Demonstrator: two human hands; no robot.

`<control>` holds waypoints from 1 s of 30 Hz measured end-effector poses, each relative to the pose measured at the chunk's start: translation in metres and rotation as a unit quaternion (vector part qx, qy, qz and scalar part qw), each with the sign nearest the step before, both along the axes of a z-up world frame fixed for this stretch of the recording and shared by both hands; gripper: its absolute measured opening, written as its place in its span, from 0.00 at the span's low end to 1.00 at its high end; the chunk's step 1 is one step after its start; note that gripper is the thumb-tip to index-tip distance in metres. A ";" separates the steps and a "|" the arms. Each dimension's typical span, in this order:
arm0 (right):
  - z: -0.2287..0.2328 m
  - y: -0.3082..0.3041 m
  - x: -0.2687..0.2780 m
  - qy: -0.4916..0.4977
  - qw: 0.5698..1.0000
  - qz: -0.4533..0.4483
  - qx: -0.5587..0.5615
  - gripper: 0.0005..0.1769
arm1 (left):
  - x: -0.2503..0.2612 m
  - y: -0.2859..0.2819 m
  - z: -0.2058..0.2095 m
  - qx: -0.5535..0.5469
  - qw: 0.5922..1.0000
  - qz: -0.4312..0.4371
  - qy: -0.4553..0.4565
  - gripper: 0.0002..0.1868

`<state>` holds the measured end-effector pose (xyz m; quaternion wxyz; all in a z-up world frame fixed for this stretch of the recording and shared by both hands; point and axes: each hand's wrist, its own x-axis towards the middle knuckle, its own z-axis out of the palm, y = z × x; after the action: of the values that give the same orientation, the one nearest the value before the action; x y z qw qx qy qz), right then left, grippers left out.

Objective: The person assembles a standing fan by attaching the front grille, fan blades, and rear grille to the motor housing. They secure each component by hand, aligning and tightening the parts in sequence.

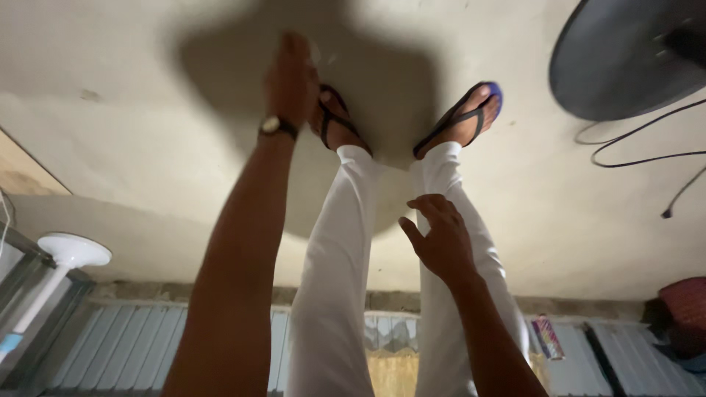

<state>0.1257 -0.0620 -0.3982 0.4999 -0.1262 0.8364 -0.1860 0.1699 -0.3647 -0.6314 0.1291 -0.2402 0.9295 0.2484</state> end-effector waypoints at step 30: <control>-0.019 0.002 -0.034 -0.063 0.996 -0.062 0.022 0.19 | 0.008 -0.032 -0.192 -0.007 0.962 0.274 -0.010 0.26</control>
<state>0.0920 -0.0599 -0.4173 0.5422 -0.0510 0.8131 -0.2057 0.1783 -0.3969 -0.8236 0.0633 -0.4887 0.8287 0.2653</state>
